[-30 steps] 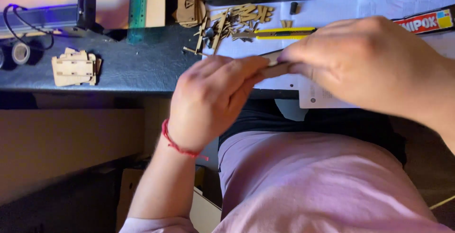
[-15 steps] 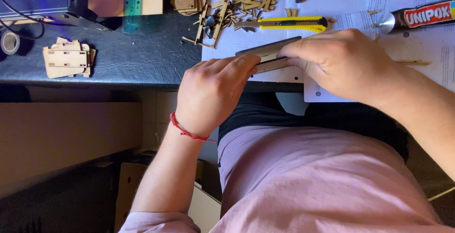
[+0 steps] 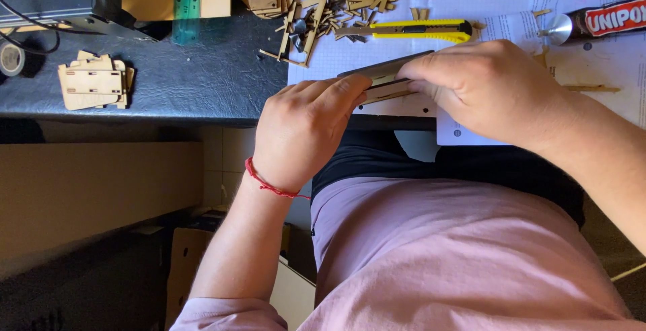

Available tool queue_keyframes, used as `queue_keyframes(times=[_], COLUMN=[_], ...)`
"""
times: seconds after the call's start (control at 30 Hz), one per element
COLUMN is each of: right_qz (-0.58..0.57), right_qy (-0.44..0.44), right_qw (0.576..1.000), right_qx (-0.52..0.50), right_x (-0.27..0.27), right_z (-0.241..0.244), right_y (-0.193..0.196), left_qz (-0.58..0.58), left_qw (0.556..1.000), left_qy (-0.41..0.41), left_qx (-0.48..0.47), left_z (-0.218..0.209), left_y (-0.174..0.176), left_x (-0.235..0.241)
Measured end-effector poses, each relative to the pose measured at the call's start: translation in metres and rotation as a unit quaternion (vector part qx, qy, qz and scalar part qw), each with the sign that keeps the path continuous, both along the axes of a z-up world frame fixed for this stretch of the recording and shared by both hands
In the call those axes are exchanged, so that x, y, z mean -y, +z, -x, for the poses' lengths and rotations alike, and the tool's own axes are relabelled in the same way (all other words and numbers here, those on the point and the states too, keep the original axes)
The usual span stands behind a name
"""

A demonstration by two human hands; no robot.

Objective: Assembling small laser-cut wooden components by applying glue to the edges and joining them together to form a structure.

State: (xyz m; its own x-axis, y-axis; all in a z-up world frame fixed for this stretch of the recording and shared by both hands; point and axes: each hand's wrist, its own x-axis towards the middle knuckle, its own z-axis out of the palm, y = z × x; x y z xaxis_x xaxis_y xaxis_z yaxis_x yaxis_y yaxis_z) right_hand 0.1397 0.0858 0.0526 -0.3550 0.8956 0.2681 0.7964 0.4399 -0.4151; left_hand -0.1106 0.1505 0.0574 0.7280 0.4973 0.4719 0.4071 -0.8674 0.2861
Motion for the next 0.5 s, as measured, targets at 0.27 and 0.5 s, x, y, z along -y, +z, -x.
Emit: queue_keyframes(times=[0.27, 0.5], right_qz=[-0.004, -0.010], right_qy=[0.008, 0.007], right_qw=[1.000, 1.000], right_qx=[0.005, 0.007], right_x=[-0.0008, -0.0014], right_z=[-0.0001, -0.0013], right_y=[0.0006, -0.0017], left_qz=[-0.003, 0.026], left_qw=[1.000, 0.999], left_qy=[-0.008, -0.024], left_qx=[0.003, 0.022], left_z=[0.0003, 0.0016], left_y=[-0.0010, -0.0051], left_x=[0.0003, -0.0008])
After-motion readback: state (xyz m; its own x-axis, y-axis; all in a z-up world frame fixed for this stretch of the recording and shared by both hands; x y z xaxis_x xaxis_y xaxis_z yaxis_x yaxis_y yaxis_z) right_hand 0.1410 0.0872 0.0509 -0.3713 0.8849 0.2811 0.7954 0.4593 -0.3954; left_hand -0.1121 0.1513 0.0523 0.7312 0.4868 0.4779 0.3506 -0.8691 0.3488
